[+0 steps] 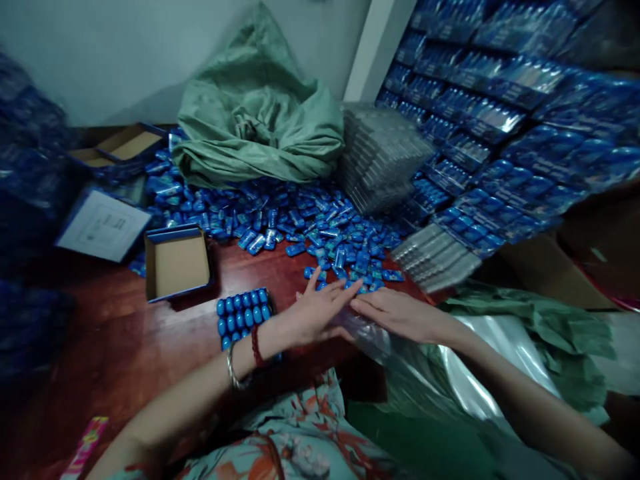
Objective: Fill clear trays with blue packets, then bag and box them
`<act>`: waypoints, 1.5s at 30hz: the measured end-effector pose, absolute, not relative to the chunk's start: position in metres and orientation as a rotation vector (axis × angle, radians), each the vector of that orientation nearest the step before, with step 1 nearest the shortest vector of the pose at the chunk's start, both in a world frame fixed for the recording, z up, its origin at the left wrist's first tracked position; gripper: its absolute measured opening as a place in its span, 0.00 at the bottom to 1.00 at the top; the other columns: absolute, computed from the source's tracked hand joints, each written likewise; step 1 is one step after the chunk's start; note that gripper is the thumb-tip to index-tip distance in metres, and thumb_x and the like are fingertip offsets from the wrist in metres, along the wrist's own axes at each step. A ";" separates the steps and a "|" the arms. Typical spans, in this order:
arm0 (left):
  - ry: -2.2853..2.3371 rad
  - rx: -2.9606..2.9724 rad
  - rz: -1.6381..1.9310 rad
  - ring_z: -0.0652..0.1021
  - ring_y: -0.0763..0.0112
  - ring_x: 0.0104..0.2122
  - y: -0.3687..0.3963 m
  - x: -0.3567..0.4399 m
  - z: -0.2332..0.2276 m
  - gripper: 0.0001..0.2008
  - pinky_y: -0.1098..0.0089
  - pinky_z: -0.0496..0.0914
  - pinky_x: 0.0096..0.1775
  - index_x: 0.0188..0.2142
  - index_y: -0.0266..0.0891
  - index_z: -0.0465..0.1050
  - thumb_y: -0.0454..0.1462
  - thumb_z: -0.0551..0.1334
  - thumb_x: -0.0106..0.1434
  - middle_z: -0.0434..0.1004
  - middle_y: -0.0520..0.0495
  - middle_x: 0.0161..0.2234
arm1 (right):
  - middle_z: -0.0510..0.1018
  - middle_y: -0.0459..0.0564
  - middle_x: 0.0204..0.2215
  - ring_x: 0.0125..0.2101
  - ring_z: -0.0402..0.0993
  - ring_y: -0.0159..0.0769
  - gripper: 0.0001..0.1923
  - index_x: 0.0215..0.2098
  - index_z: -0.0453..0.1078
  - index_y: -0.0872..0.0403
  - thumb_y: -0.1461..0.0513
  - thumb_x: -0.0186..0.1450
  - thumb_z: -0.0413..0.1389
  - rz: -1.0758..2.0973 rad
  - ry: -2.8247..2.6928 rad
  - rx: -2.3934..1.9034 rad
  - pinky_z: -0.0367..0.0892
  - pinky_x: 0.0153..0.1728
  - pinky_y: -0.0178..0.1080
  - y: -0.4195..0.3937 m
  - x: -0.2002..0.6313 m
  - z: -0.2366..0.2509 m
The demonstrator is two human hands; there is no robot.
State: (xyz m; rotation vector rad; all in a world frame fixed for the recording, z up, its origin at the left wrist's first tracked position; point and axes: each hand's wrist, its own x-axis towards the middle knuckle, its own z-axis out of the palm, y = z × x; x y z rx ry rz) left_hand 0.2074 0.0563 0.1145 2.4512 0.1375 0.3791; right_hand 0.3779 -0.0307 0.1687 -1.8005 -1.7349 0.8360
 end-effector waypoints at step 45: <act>1.544 1.591 0.791 0.75 0.61 0.34 0.103 0.038 -0.018 0.23 0.62 0.68 0.40 0.32 0.35 0.71 0.46 0.43 0.66 0.77 0.39 0.34 | 0.75 0.50 0.30 0.33 0.69 0.39 0.18 0.32 0.69 0.52 0.53 0.65 0.41 0.676 -1.374 -1.830 0.60 0.36 0.38 0.077 0.241 -0.024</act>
